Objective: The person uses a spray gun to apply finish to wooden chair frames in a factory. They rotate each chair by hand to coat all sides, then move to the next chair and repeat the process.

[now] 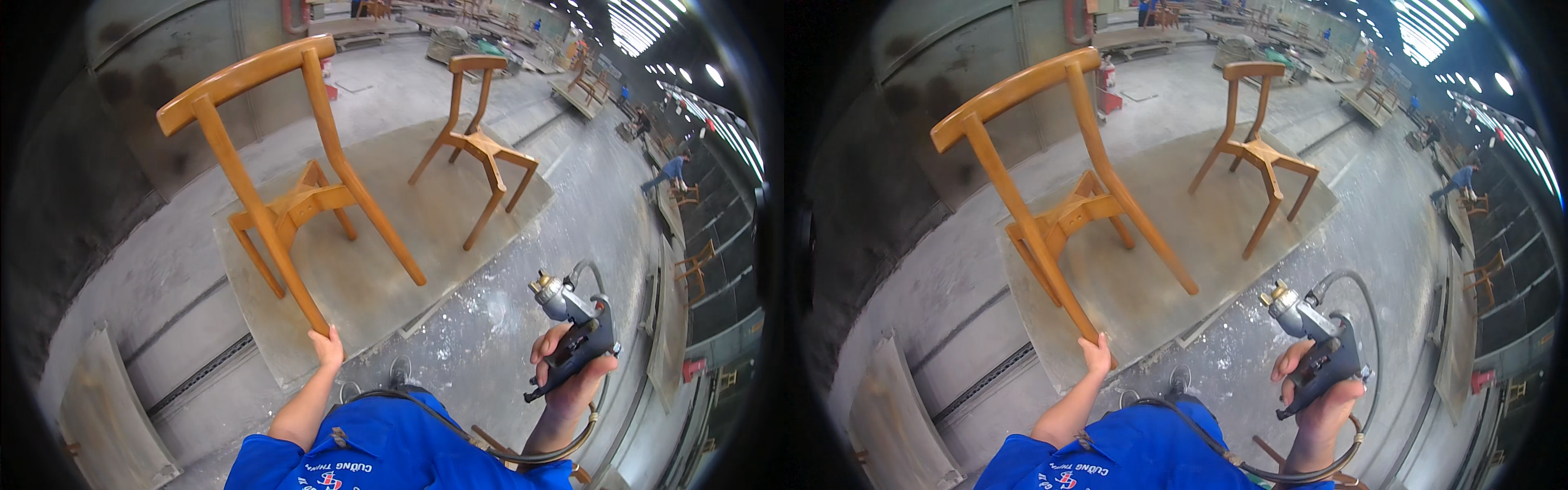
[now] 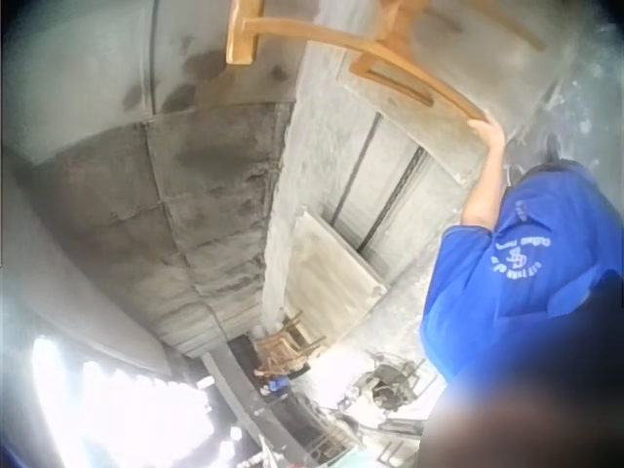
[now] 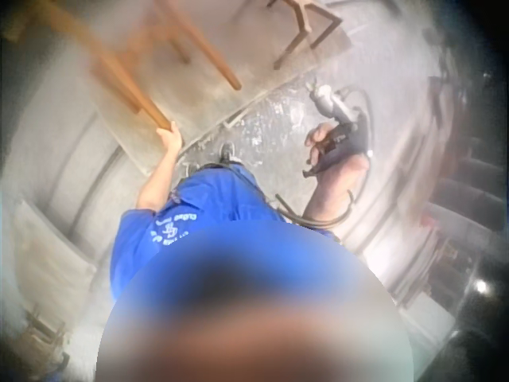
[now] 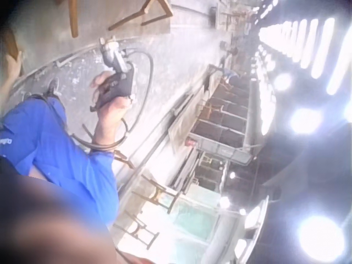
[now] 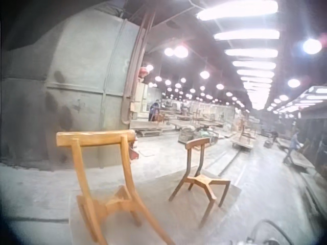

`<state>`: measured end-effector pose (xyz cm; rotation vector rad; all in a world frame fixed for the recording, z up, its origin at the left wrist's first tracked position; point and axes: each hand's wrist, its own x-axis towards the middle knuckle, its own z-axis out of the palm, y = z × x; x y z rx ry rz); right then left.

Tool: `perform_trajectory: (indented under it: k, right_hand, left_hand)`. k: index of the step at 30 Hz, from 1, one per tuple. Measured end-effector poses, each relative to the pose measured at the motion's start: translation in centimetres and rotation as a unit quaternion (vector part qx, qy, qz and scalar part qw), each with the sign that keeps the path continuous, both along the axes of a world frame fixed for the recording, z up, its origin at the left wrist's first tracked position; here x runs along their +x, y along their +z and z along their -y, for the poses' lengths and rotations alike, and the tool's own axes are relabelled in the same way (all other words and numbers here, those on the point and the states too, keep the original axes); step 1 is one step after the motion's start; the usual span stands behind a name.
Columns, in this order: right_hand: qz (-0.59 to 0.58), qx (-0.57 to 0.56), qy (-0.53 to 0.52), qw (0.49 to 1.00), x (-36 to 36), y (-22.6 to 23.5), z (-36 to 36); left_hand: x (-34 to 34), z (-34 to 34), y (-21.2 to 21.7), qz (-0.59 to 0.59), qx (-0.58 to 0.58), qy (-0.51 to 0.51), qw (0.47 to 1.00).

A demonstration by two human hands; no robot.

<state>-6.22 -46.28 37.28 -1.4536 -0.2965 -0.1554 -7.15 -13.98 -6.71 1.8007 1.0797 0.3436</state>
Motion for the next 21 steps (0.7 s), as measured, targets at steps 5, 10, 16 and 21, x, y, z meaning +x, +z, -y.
perform_trajectory:
  k: [5, 10, 16, 21]
  right_hand:
    - [-0.191, -0.169, -0.064, 0.965, -0.3, -3.4, 4.5]
    - [-0.339, -0.180, -0.207, 0.900, -2.0, -10.7, 6.6]
    - [-0.261, -0.226, -0.210, 0.915, -4.8, -15.3, 5.5]
    - [-0.262, -0.212, -0.200, 0.920, -2.8, -16.7, 5.6]
  left_hand:
    - [4.2, -1.3, 5.2, 0.115, 0.024, 0.039, 0.992]
    - [5.9, -0.3, 7.7, 0.164, 0.022, 0.034, 0.986]
    - [5.2, -1.2, 0.4, 0.136, 0.045, 0.005, 0.990]
    - [11.4, -15.6, -2.2, 0.039, 0.124, -0.104, 0.986]
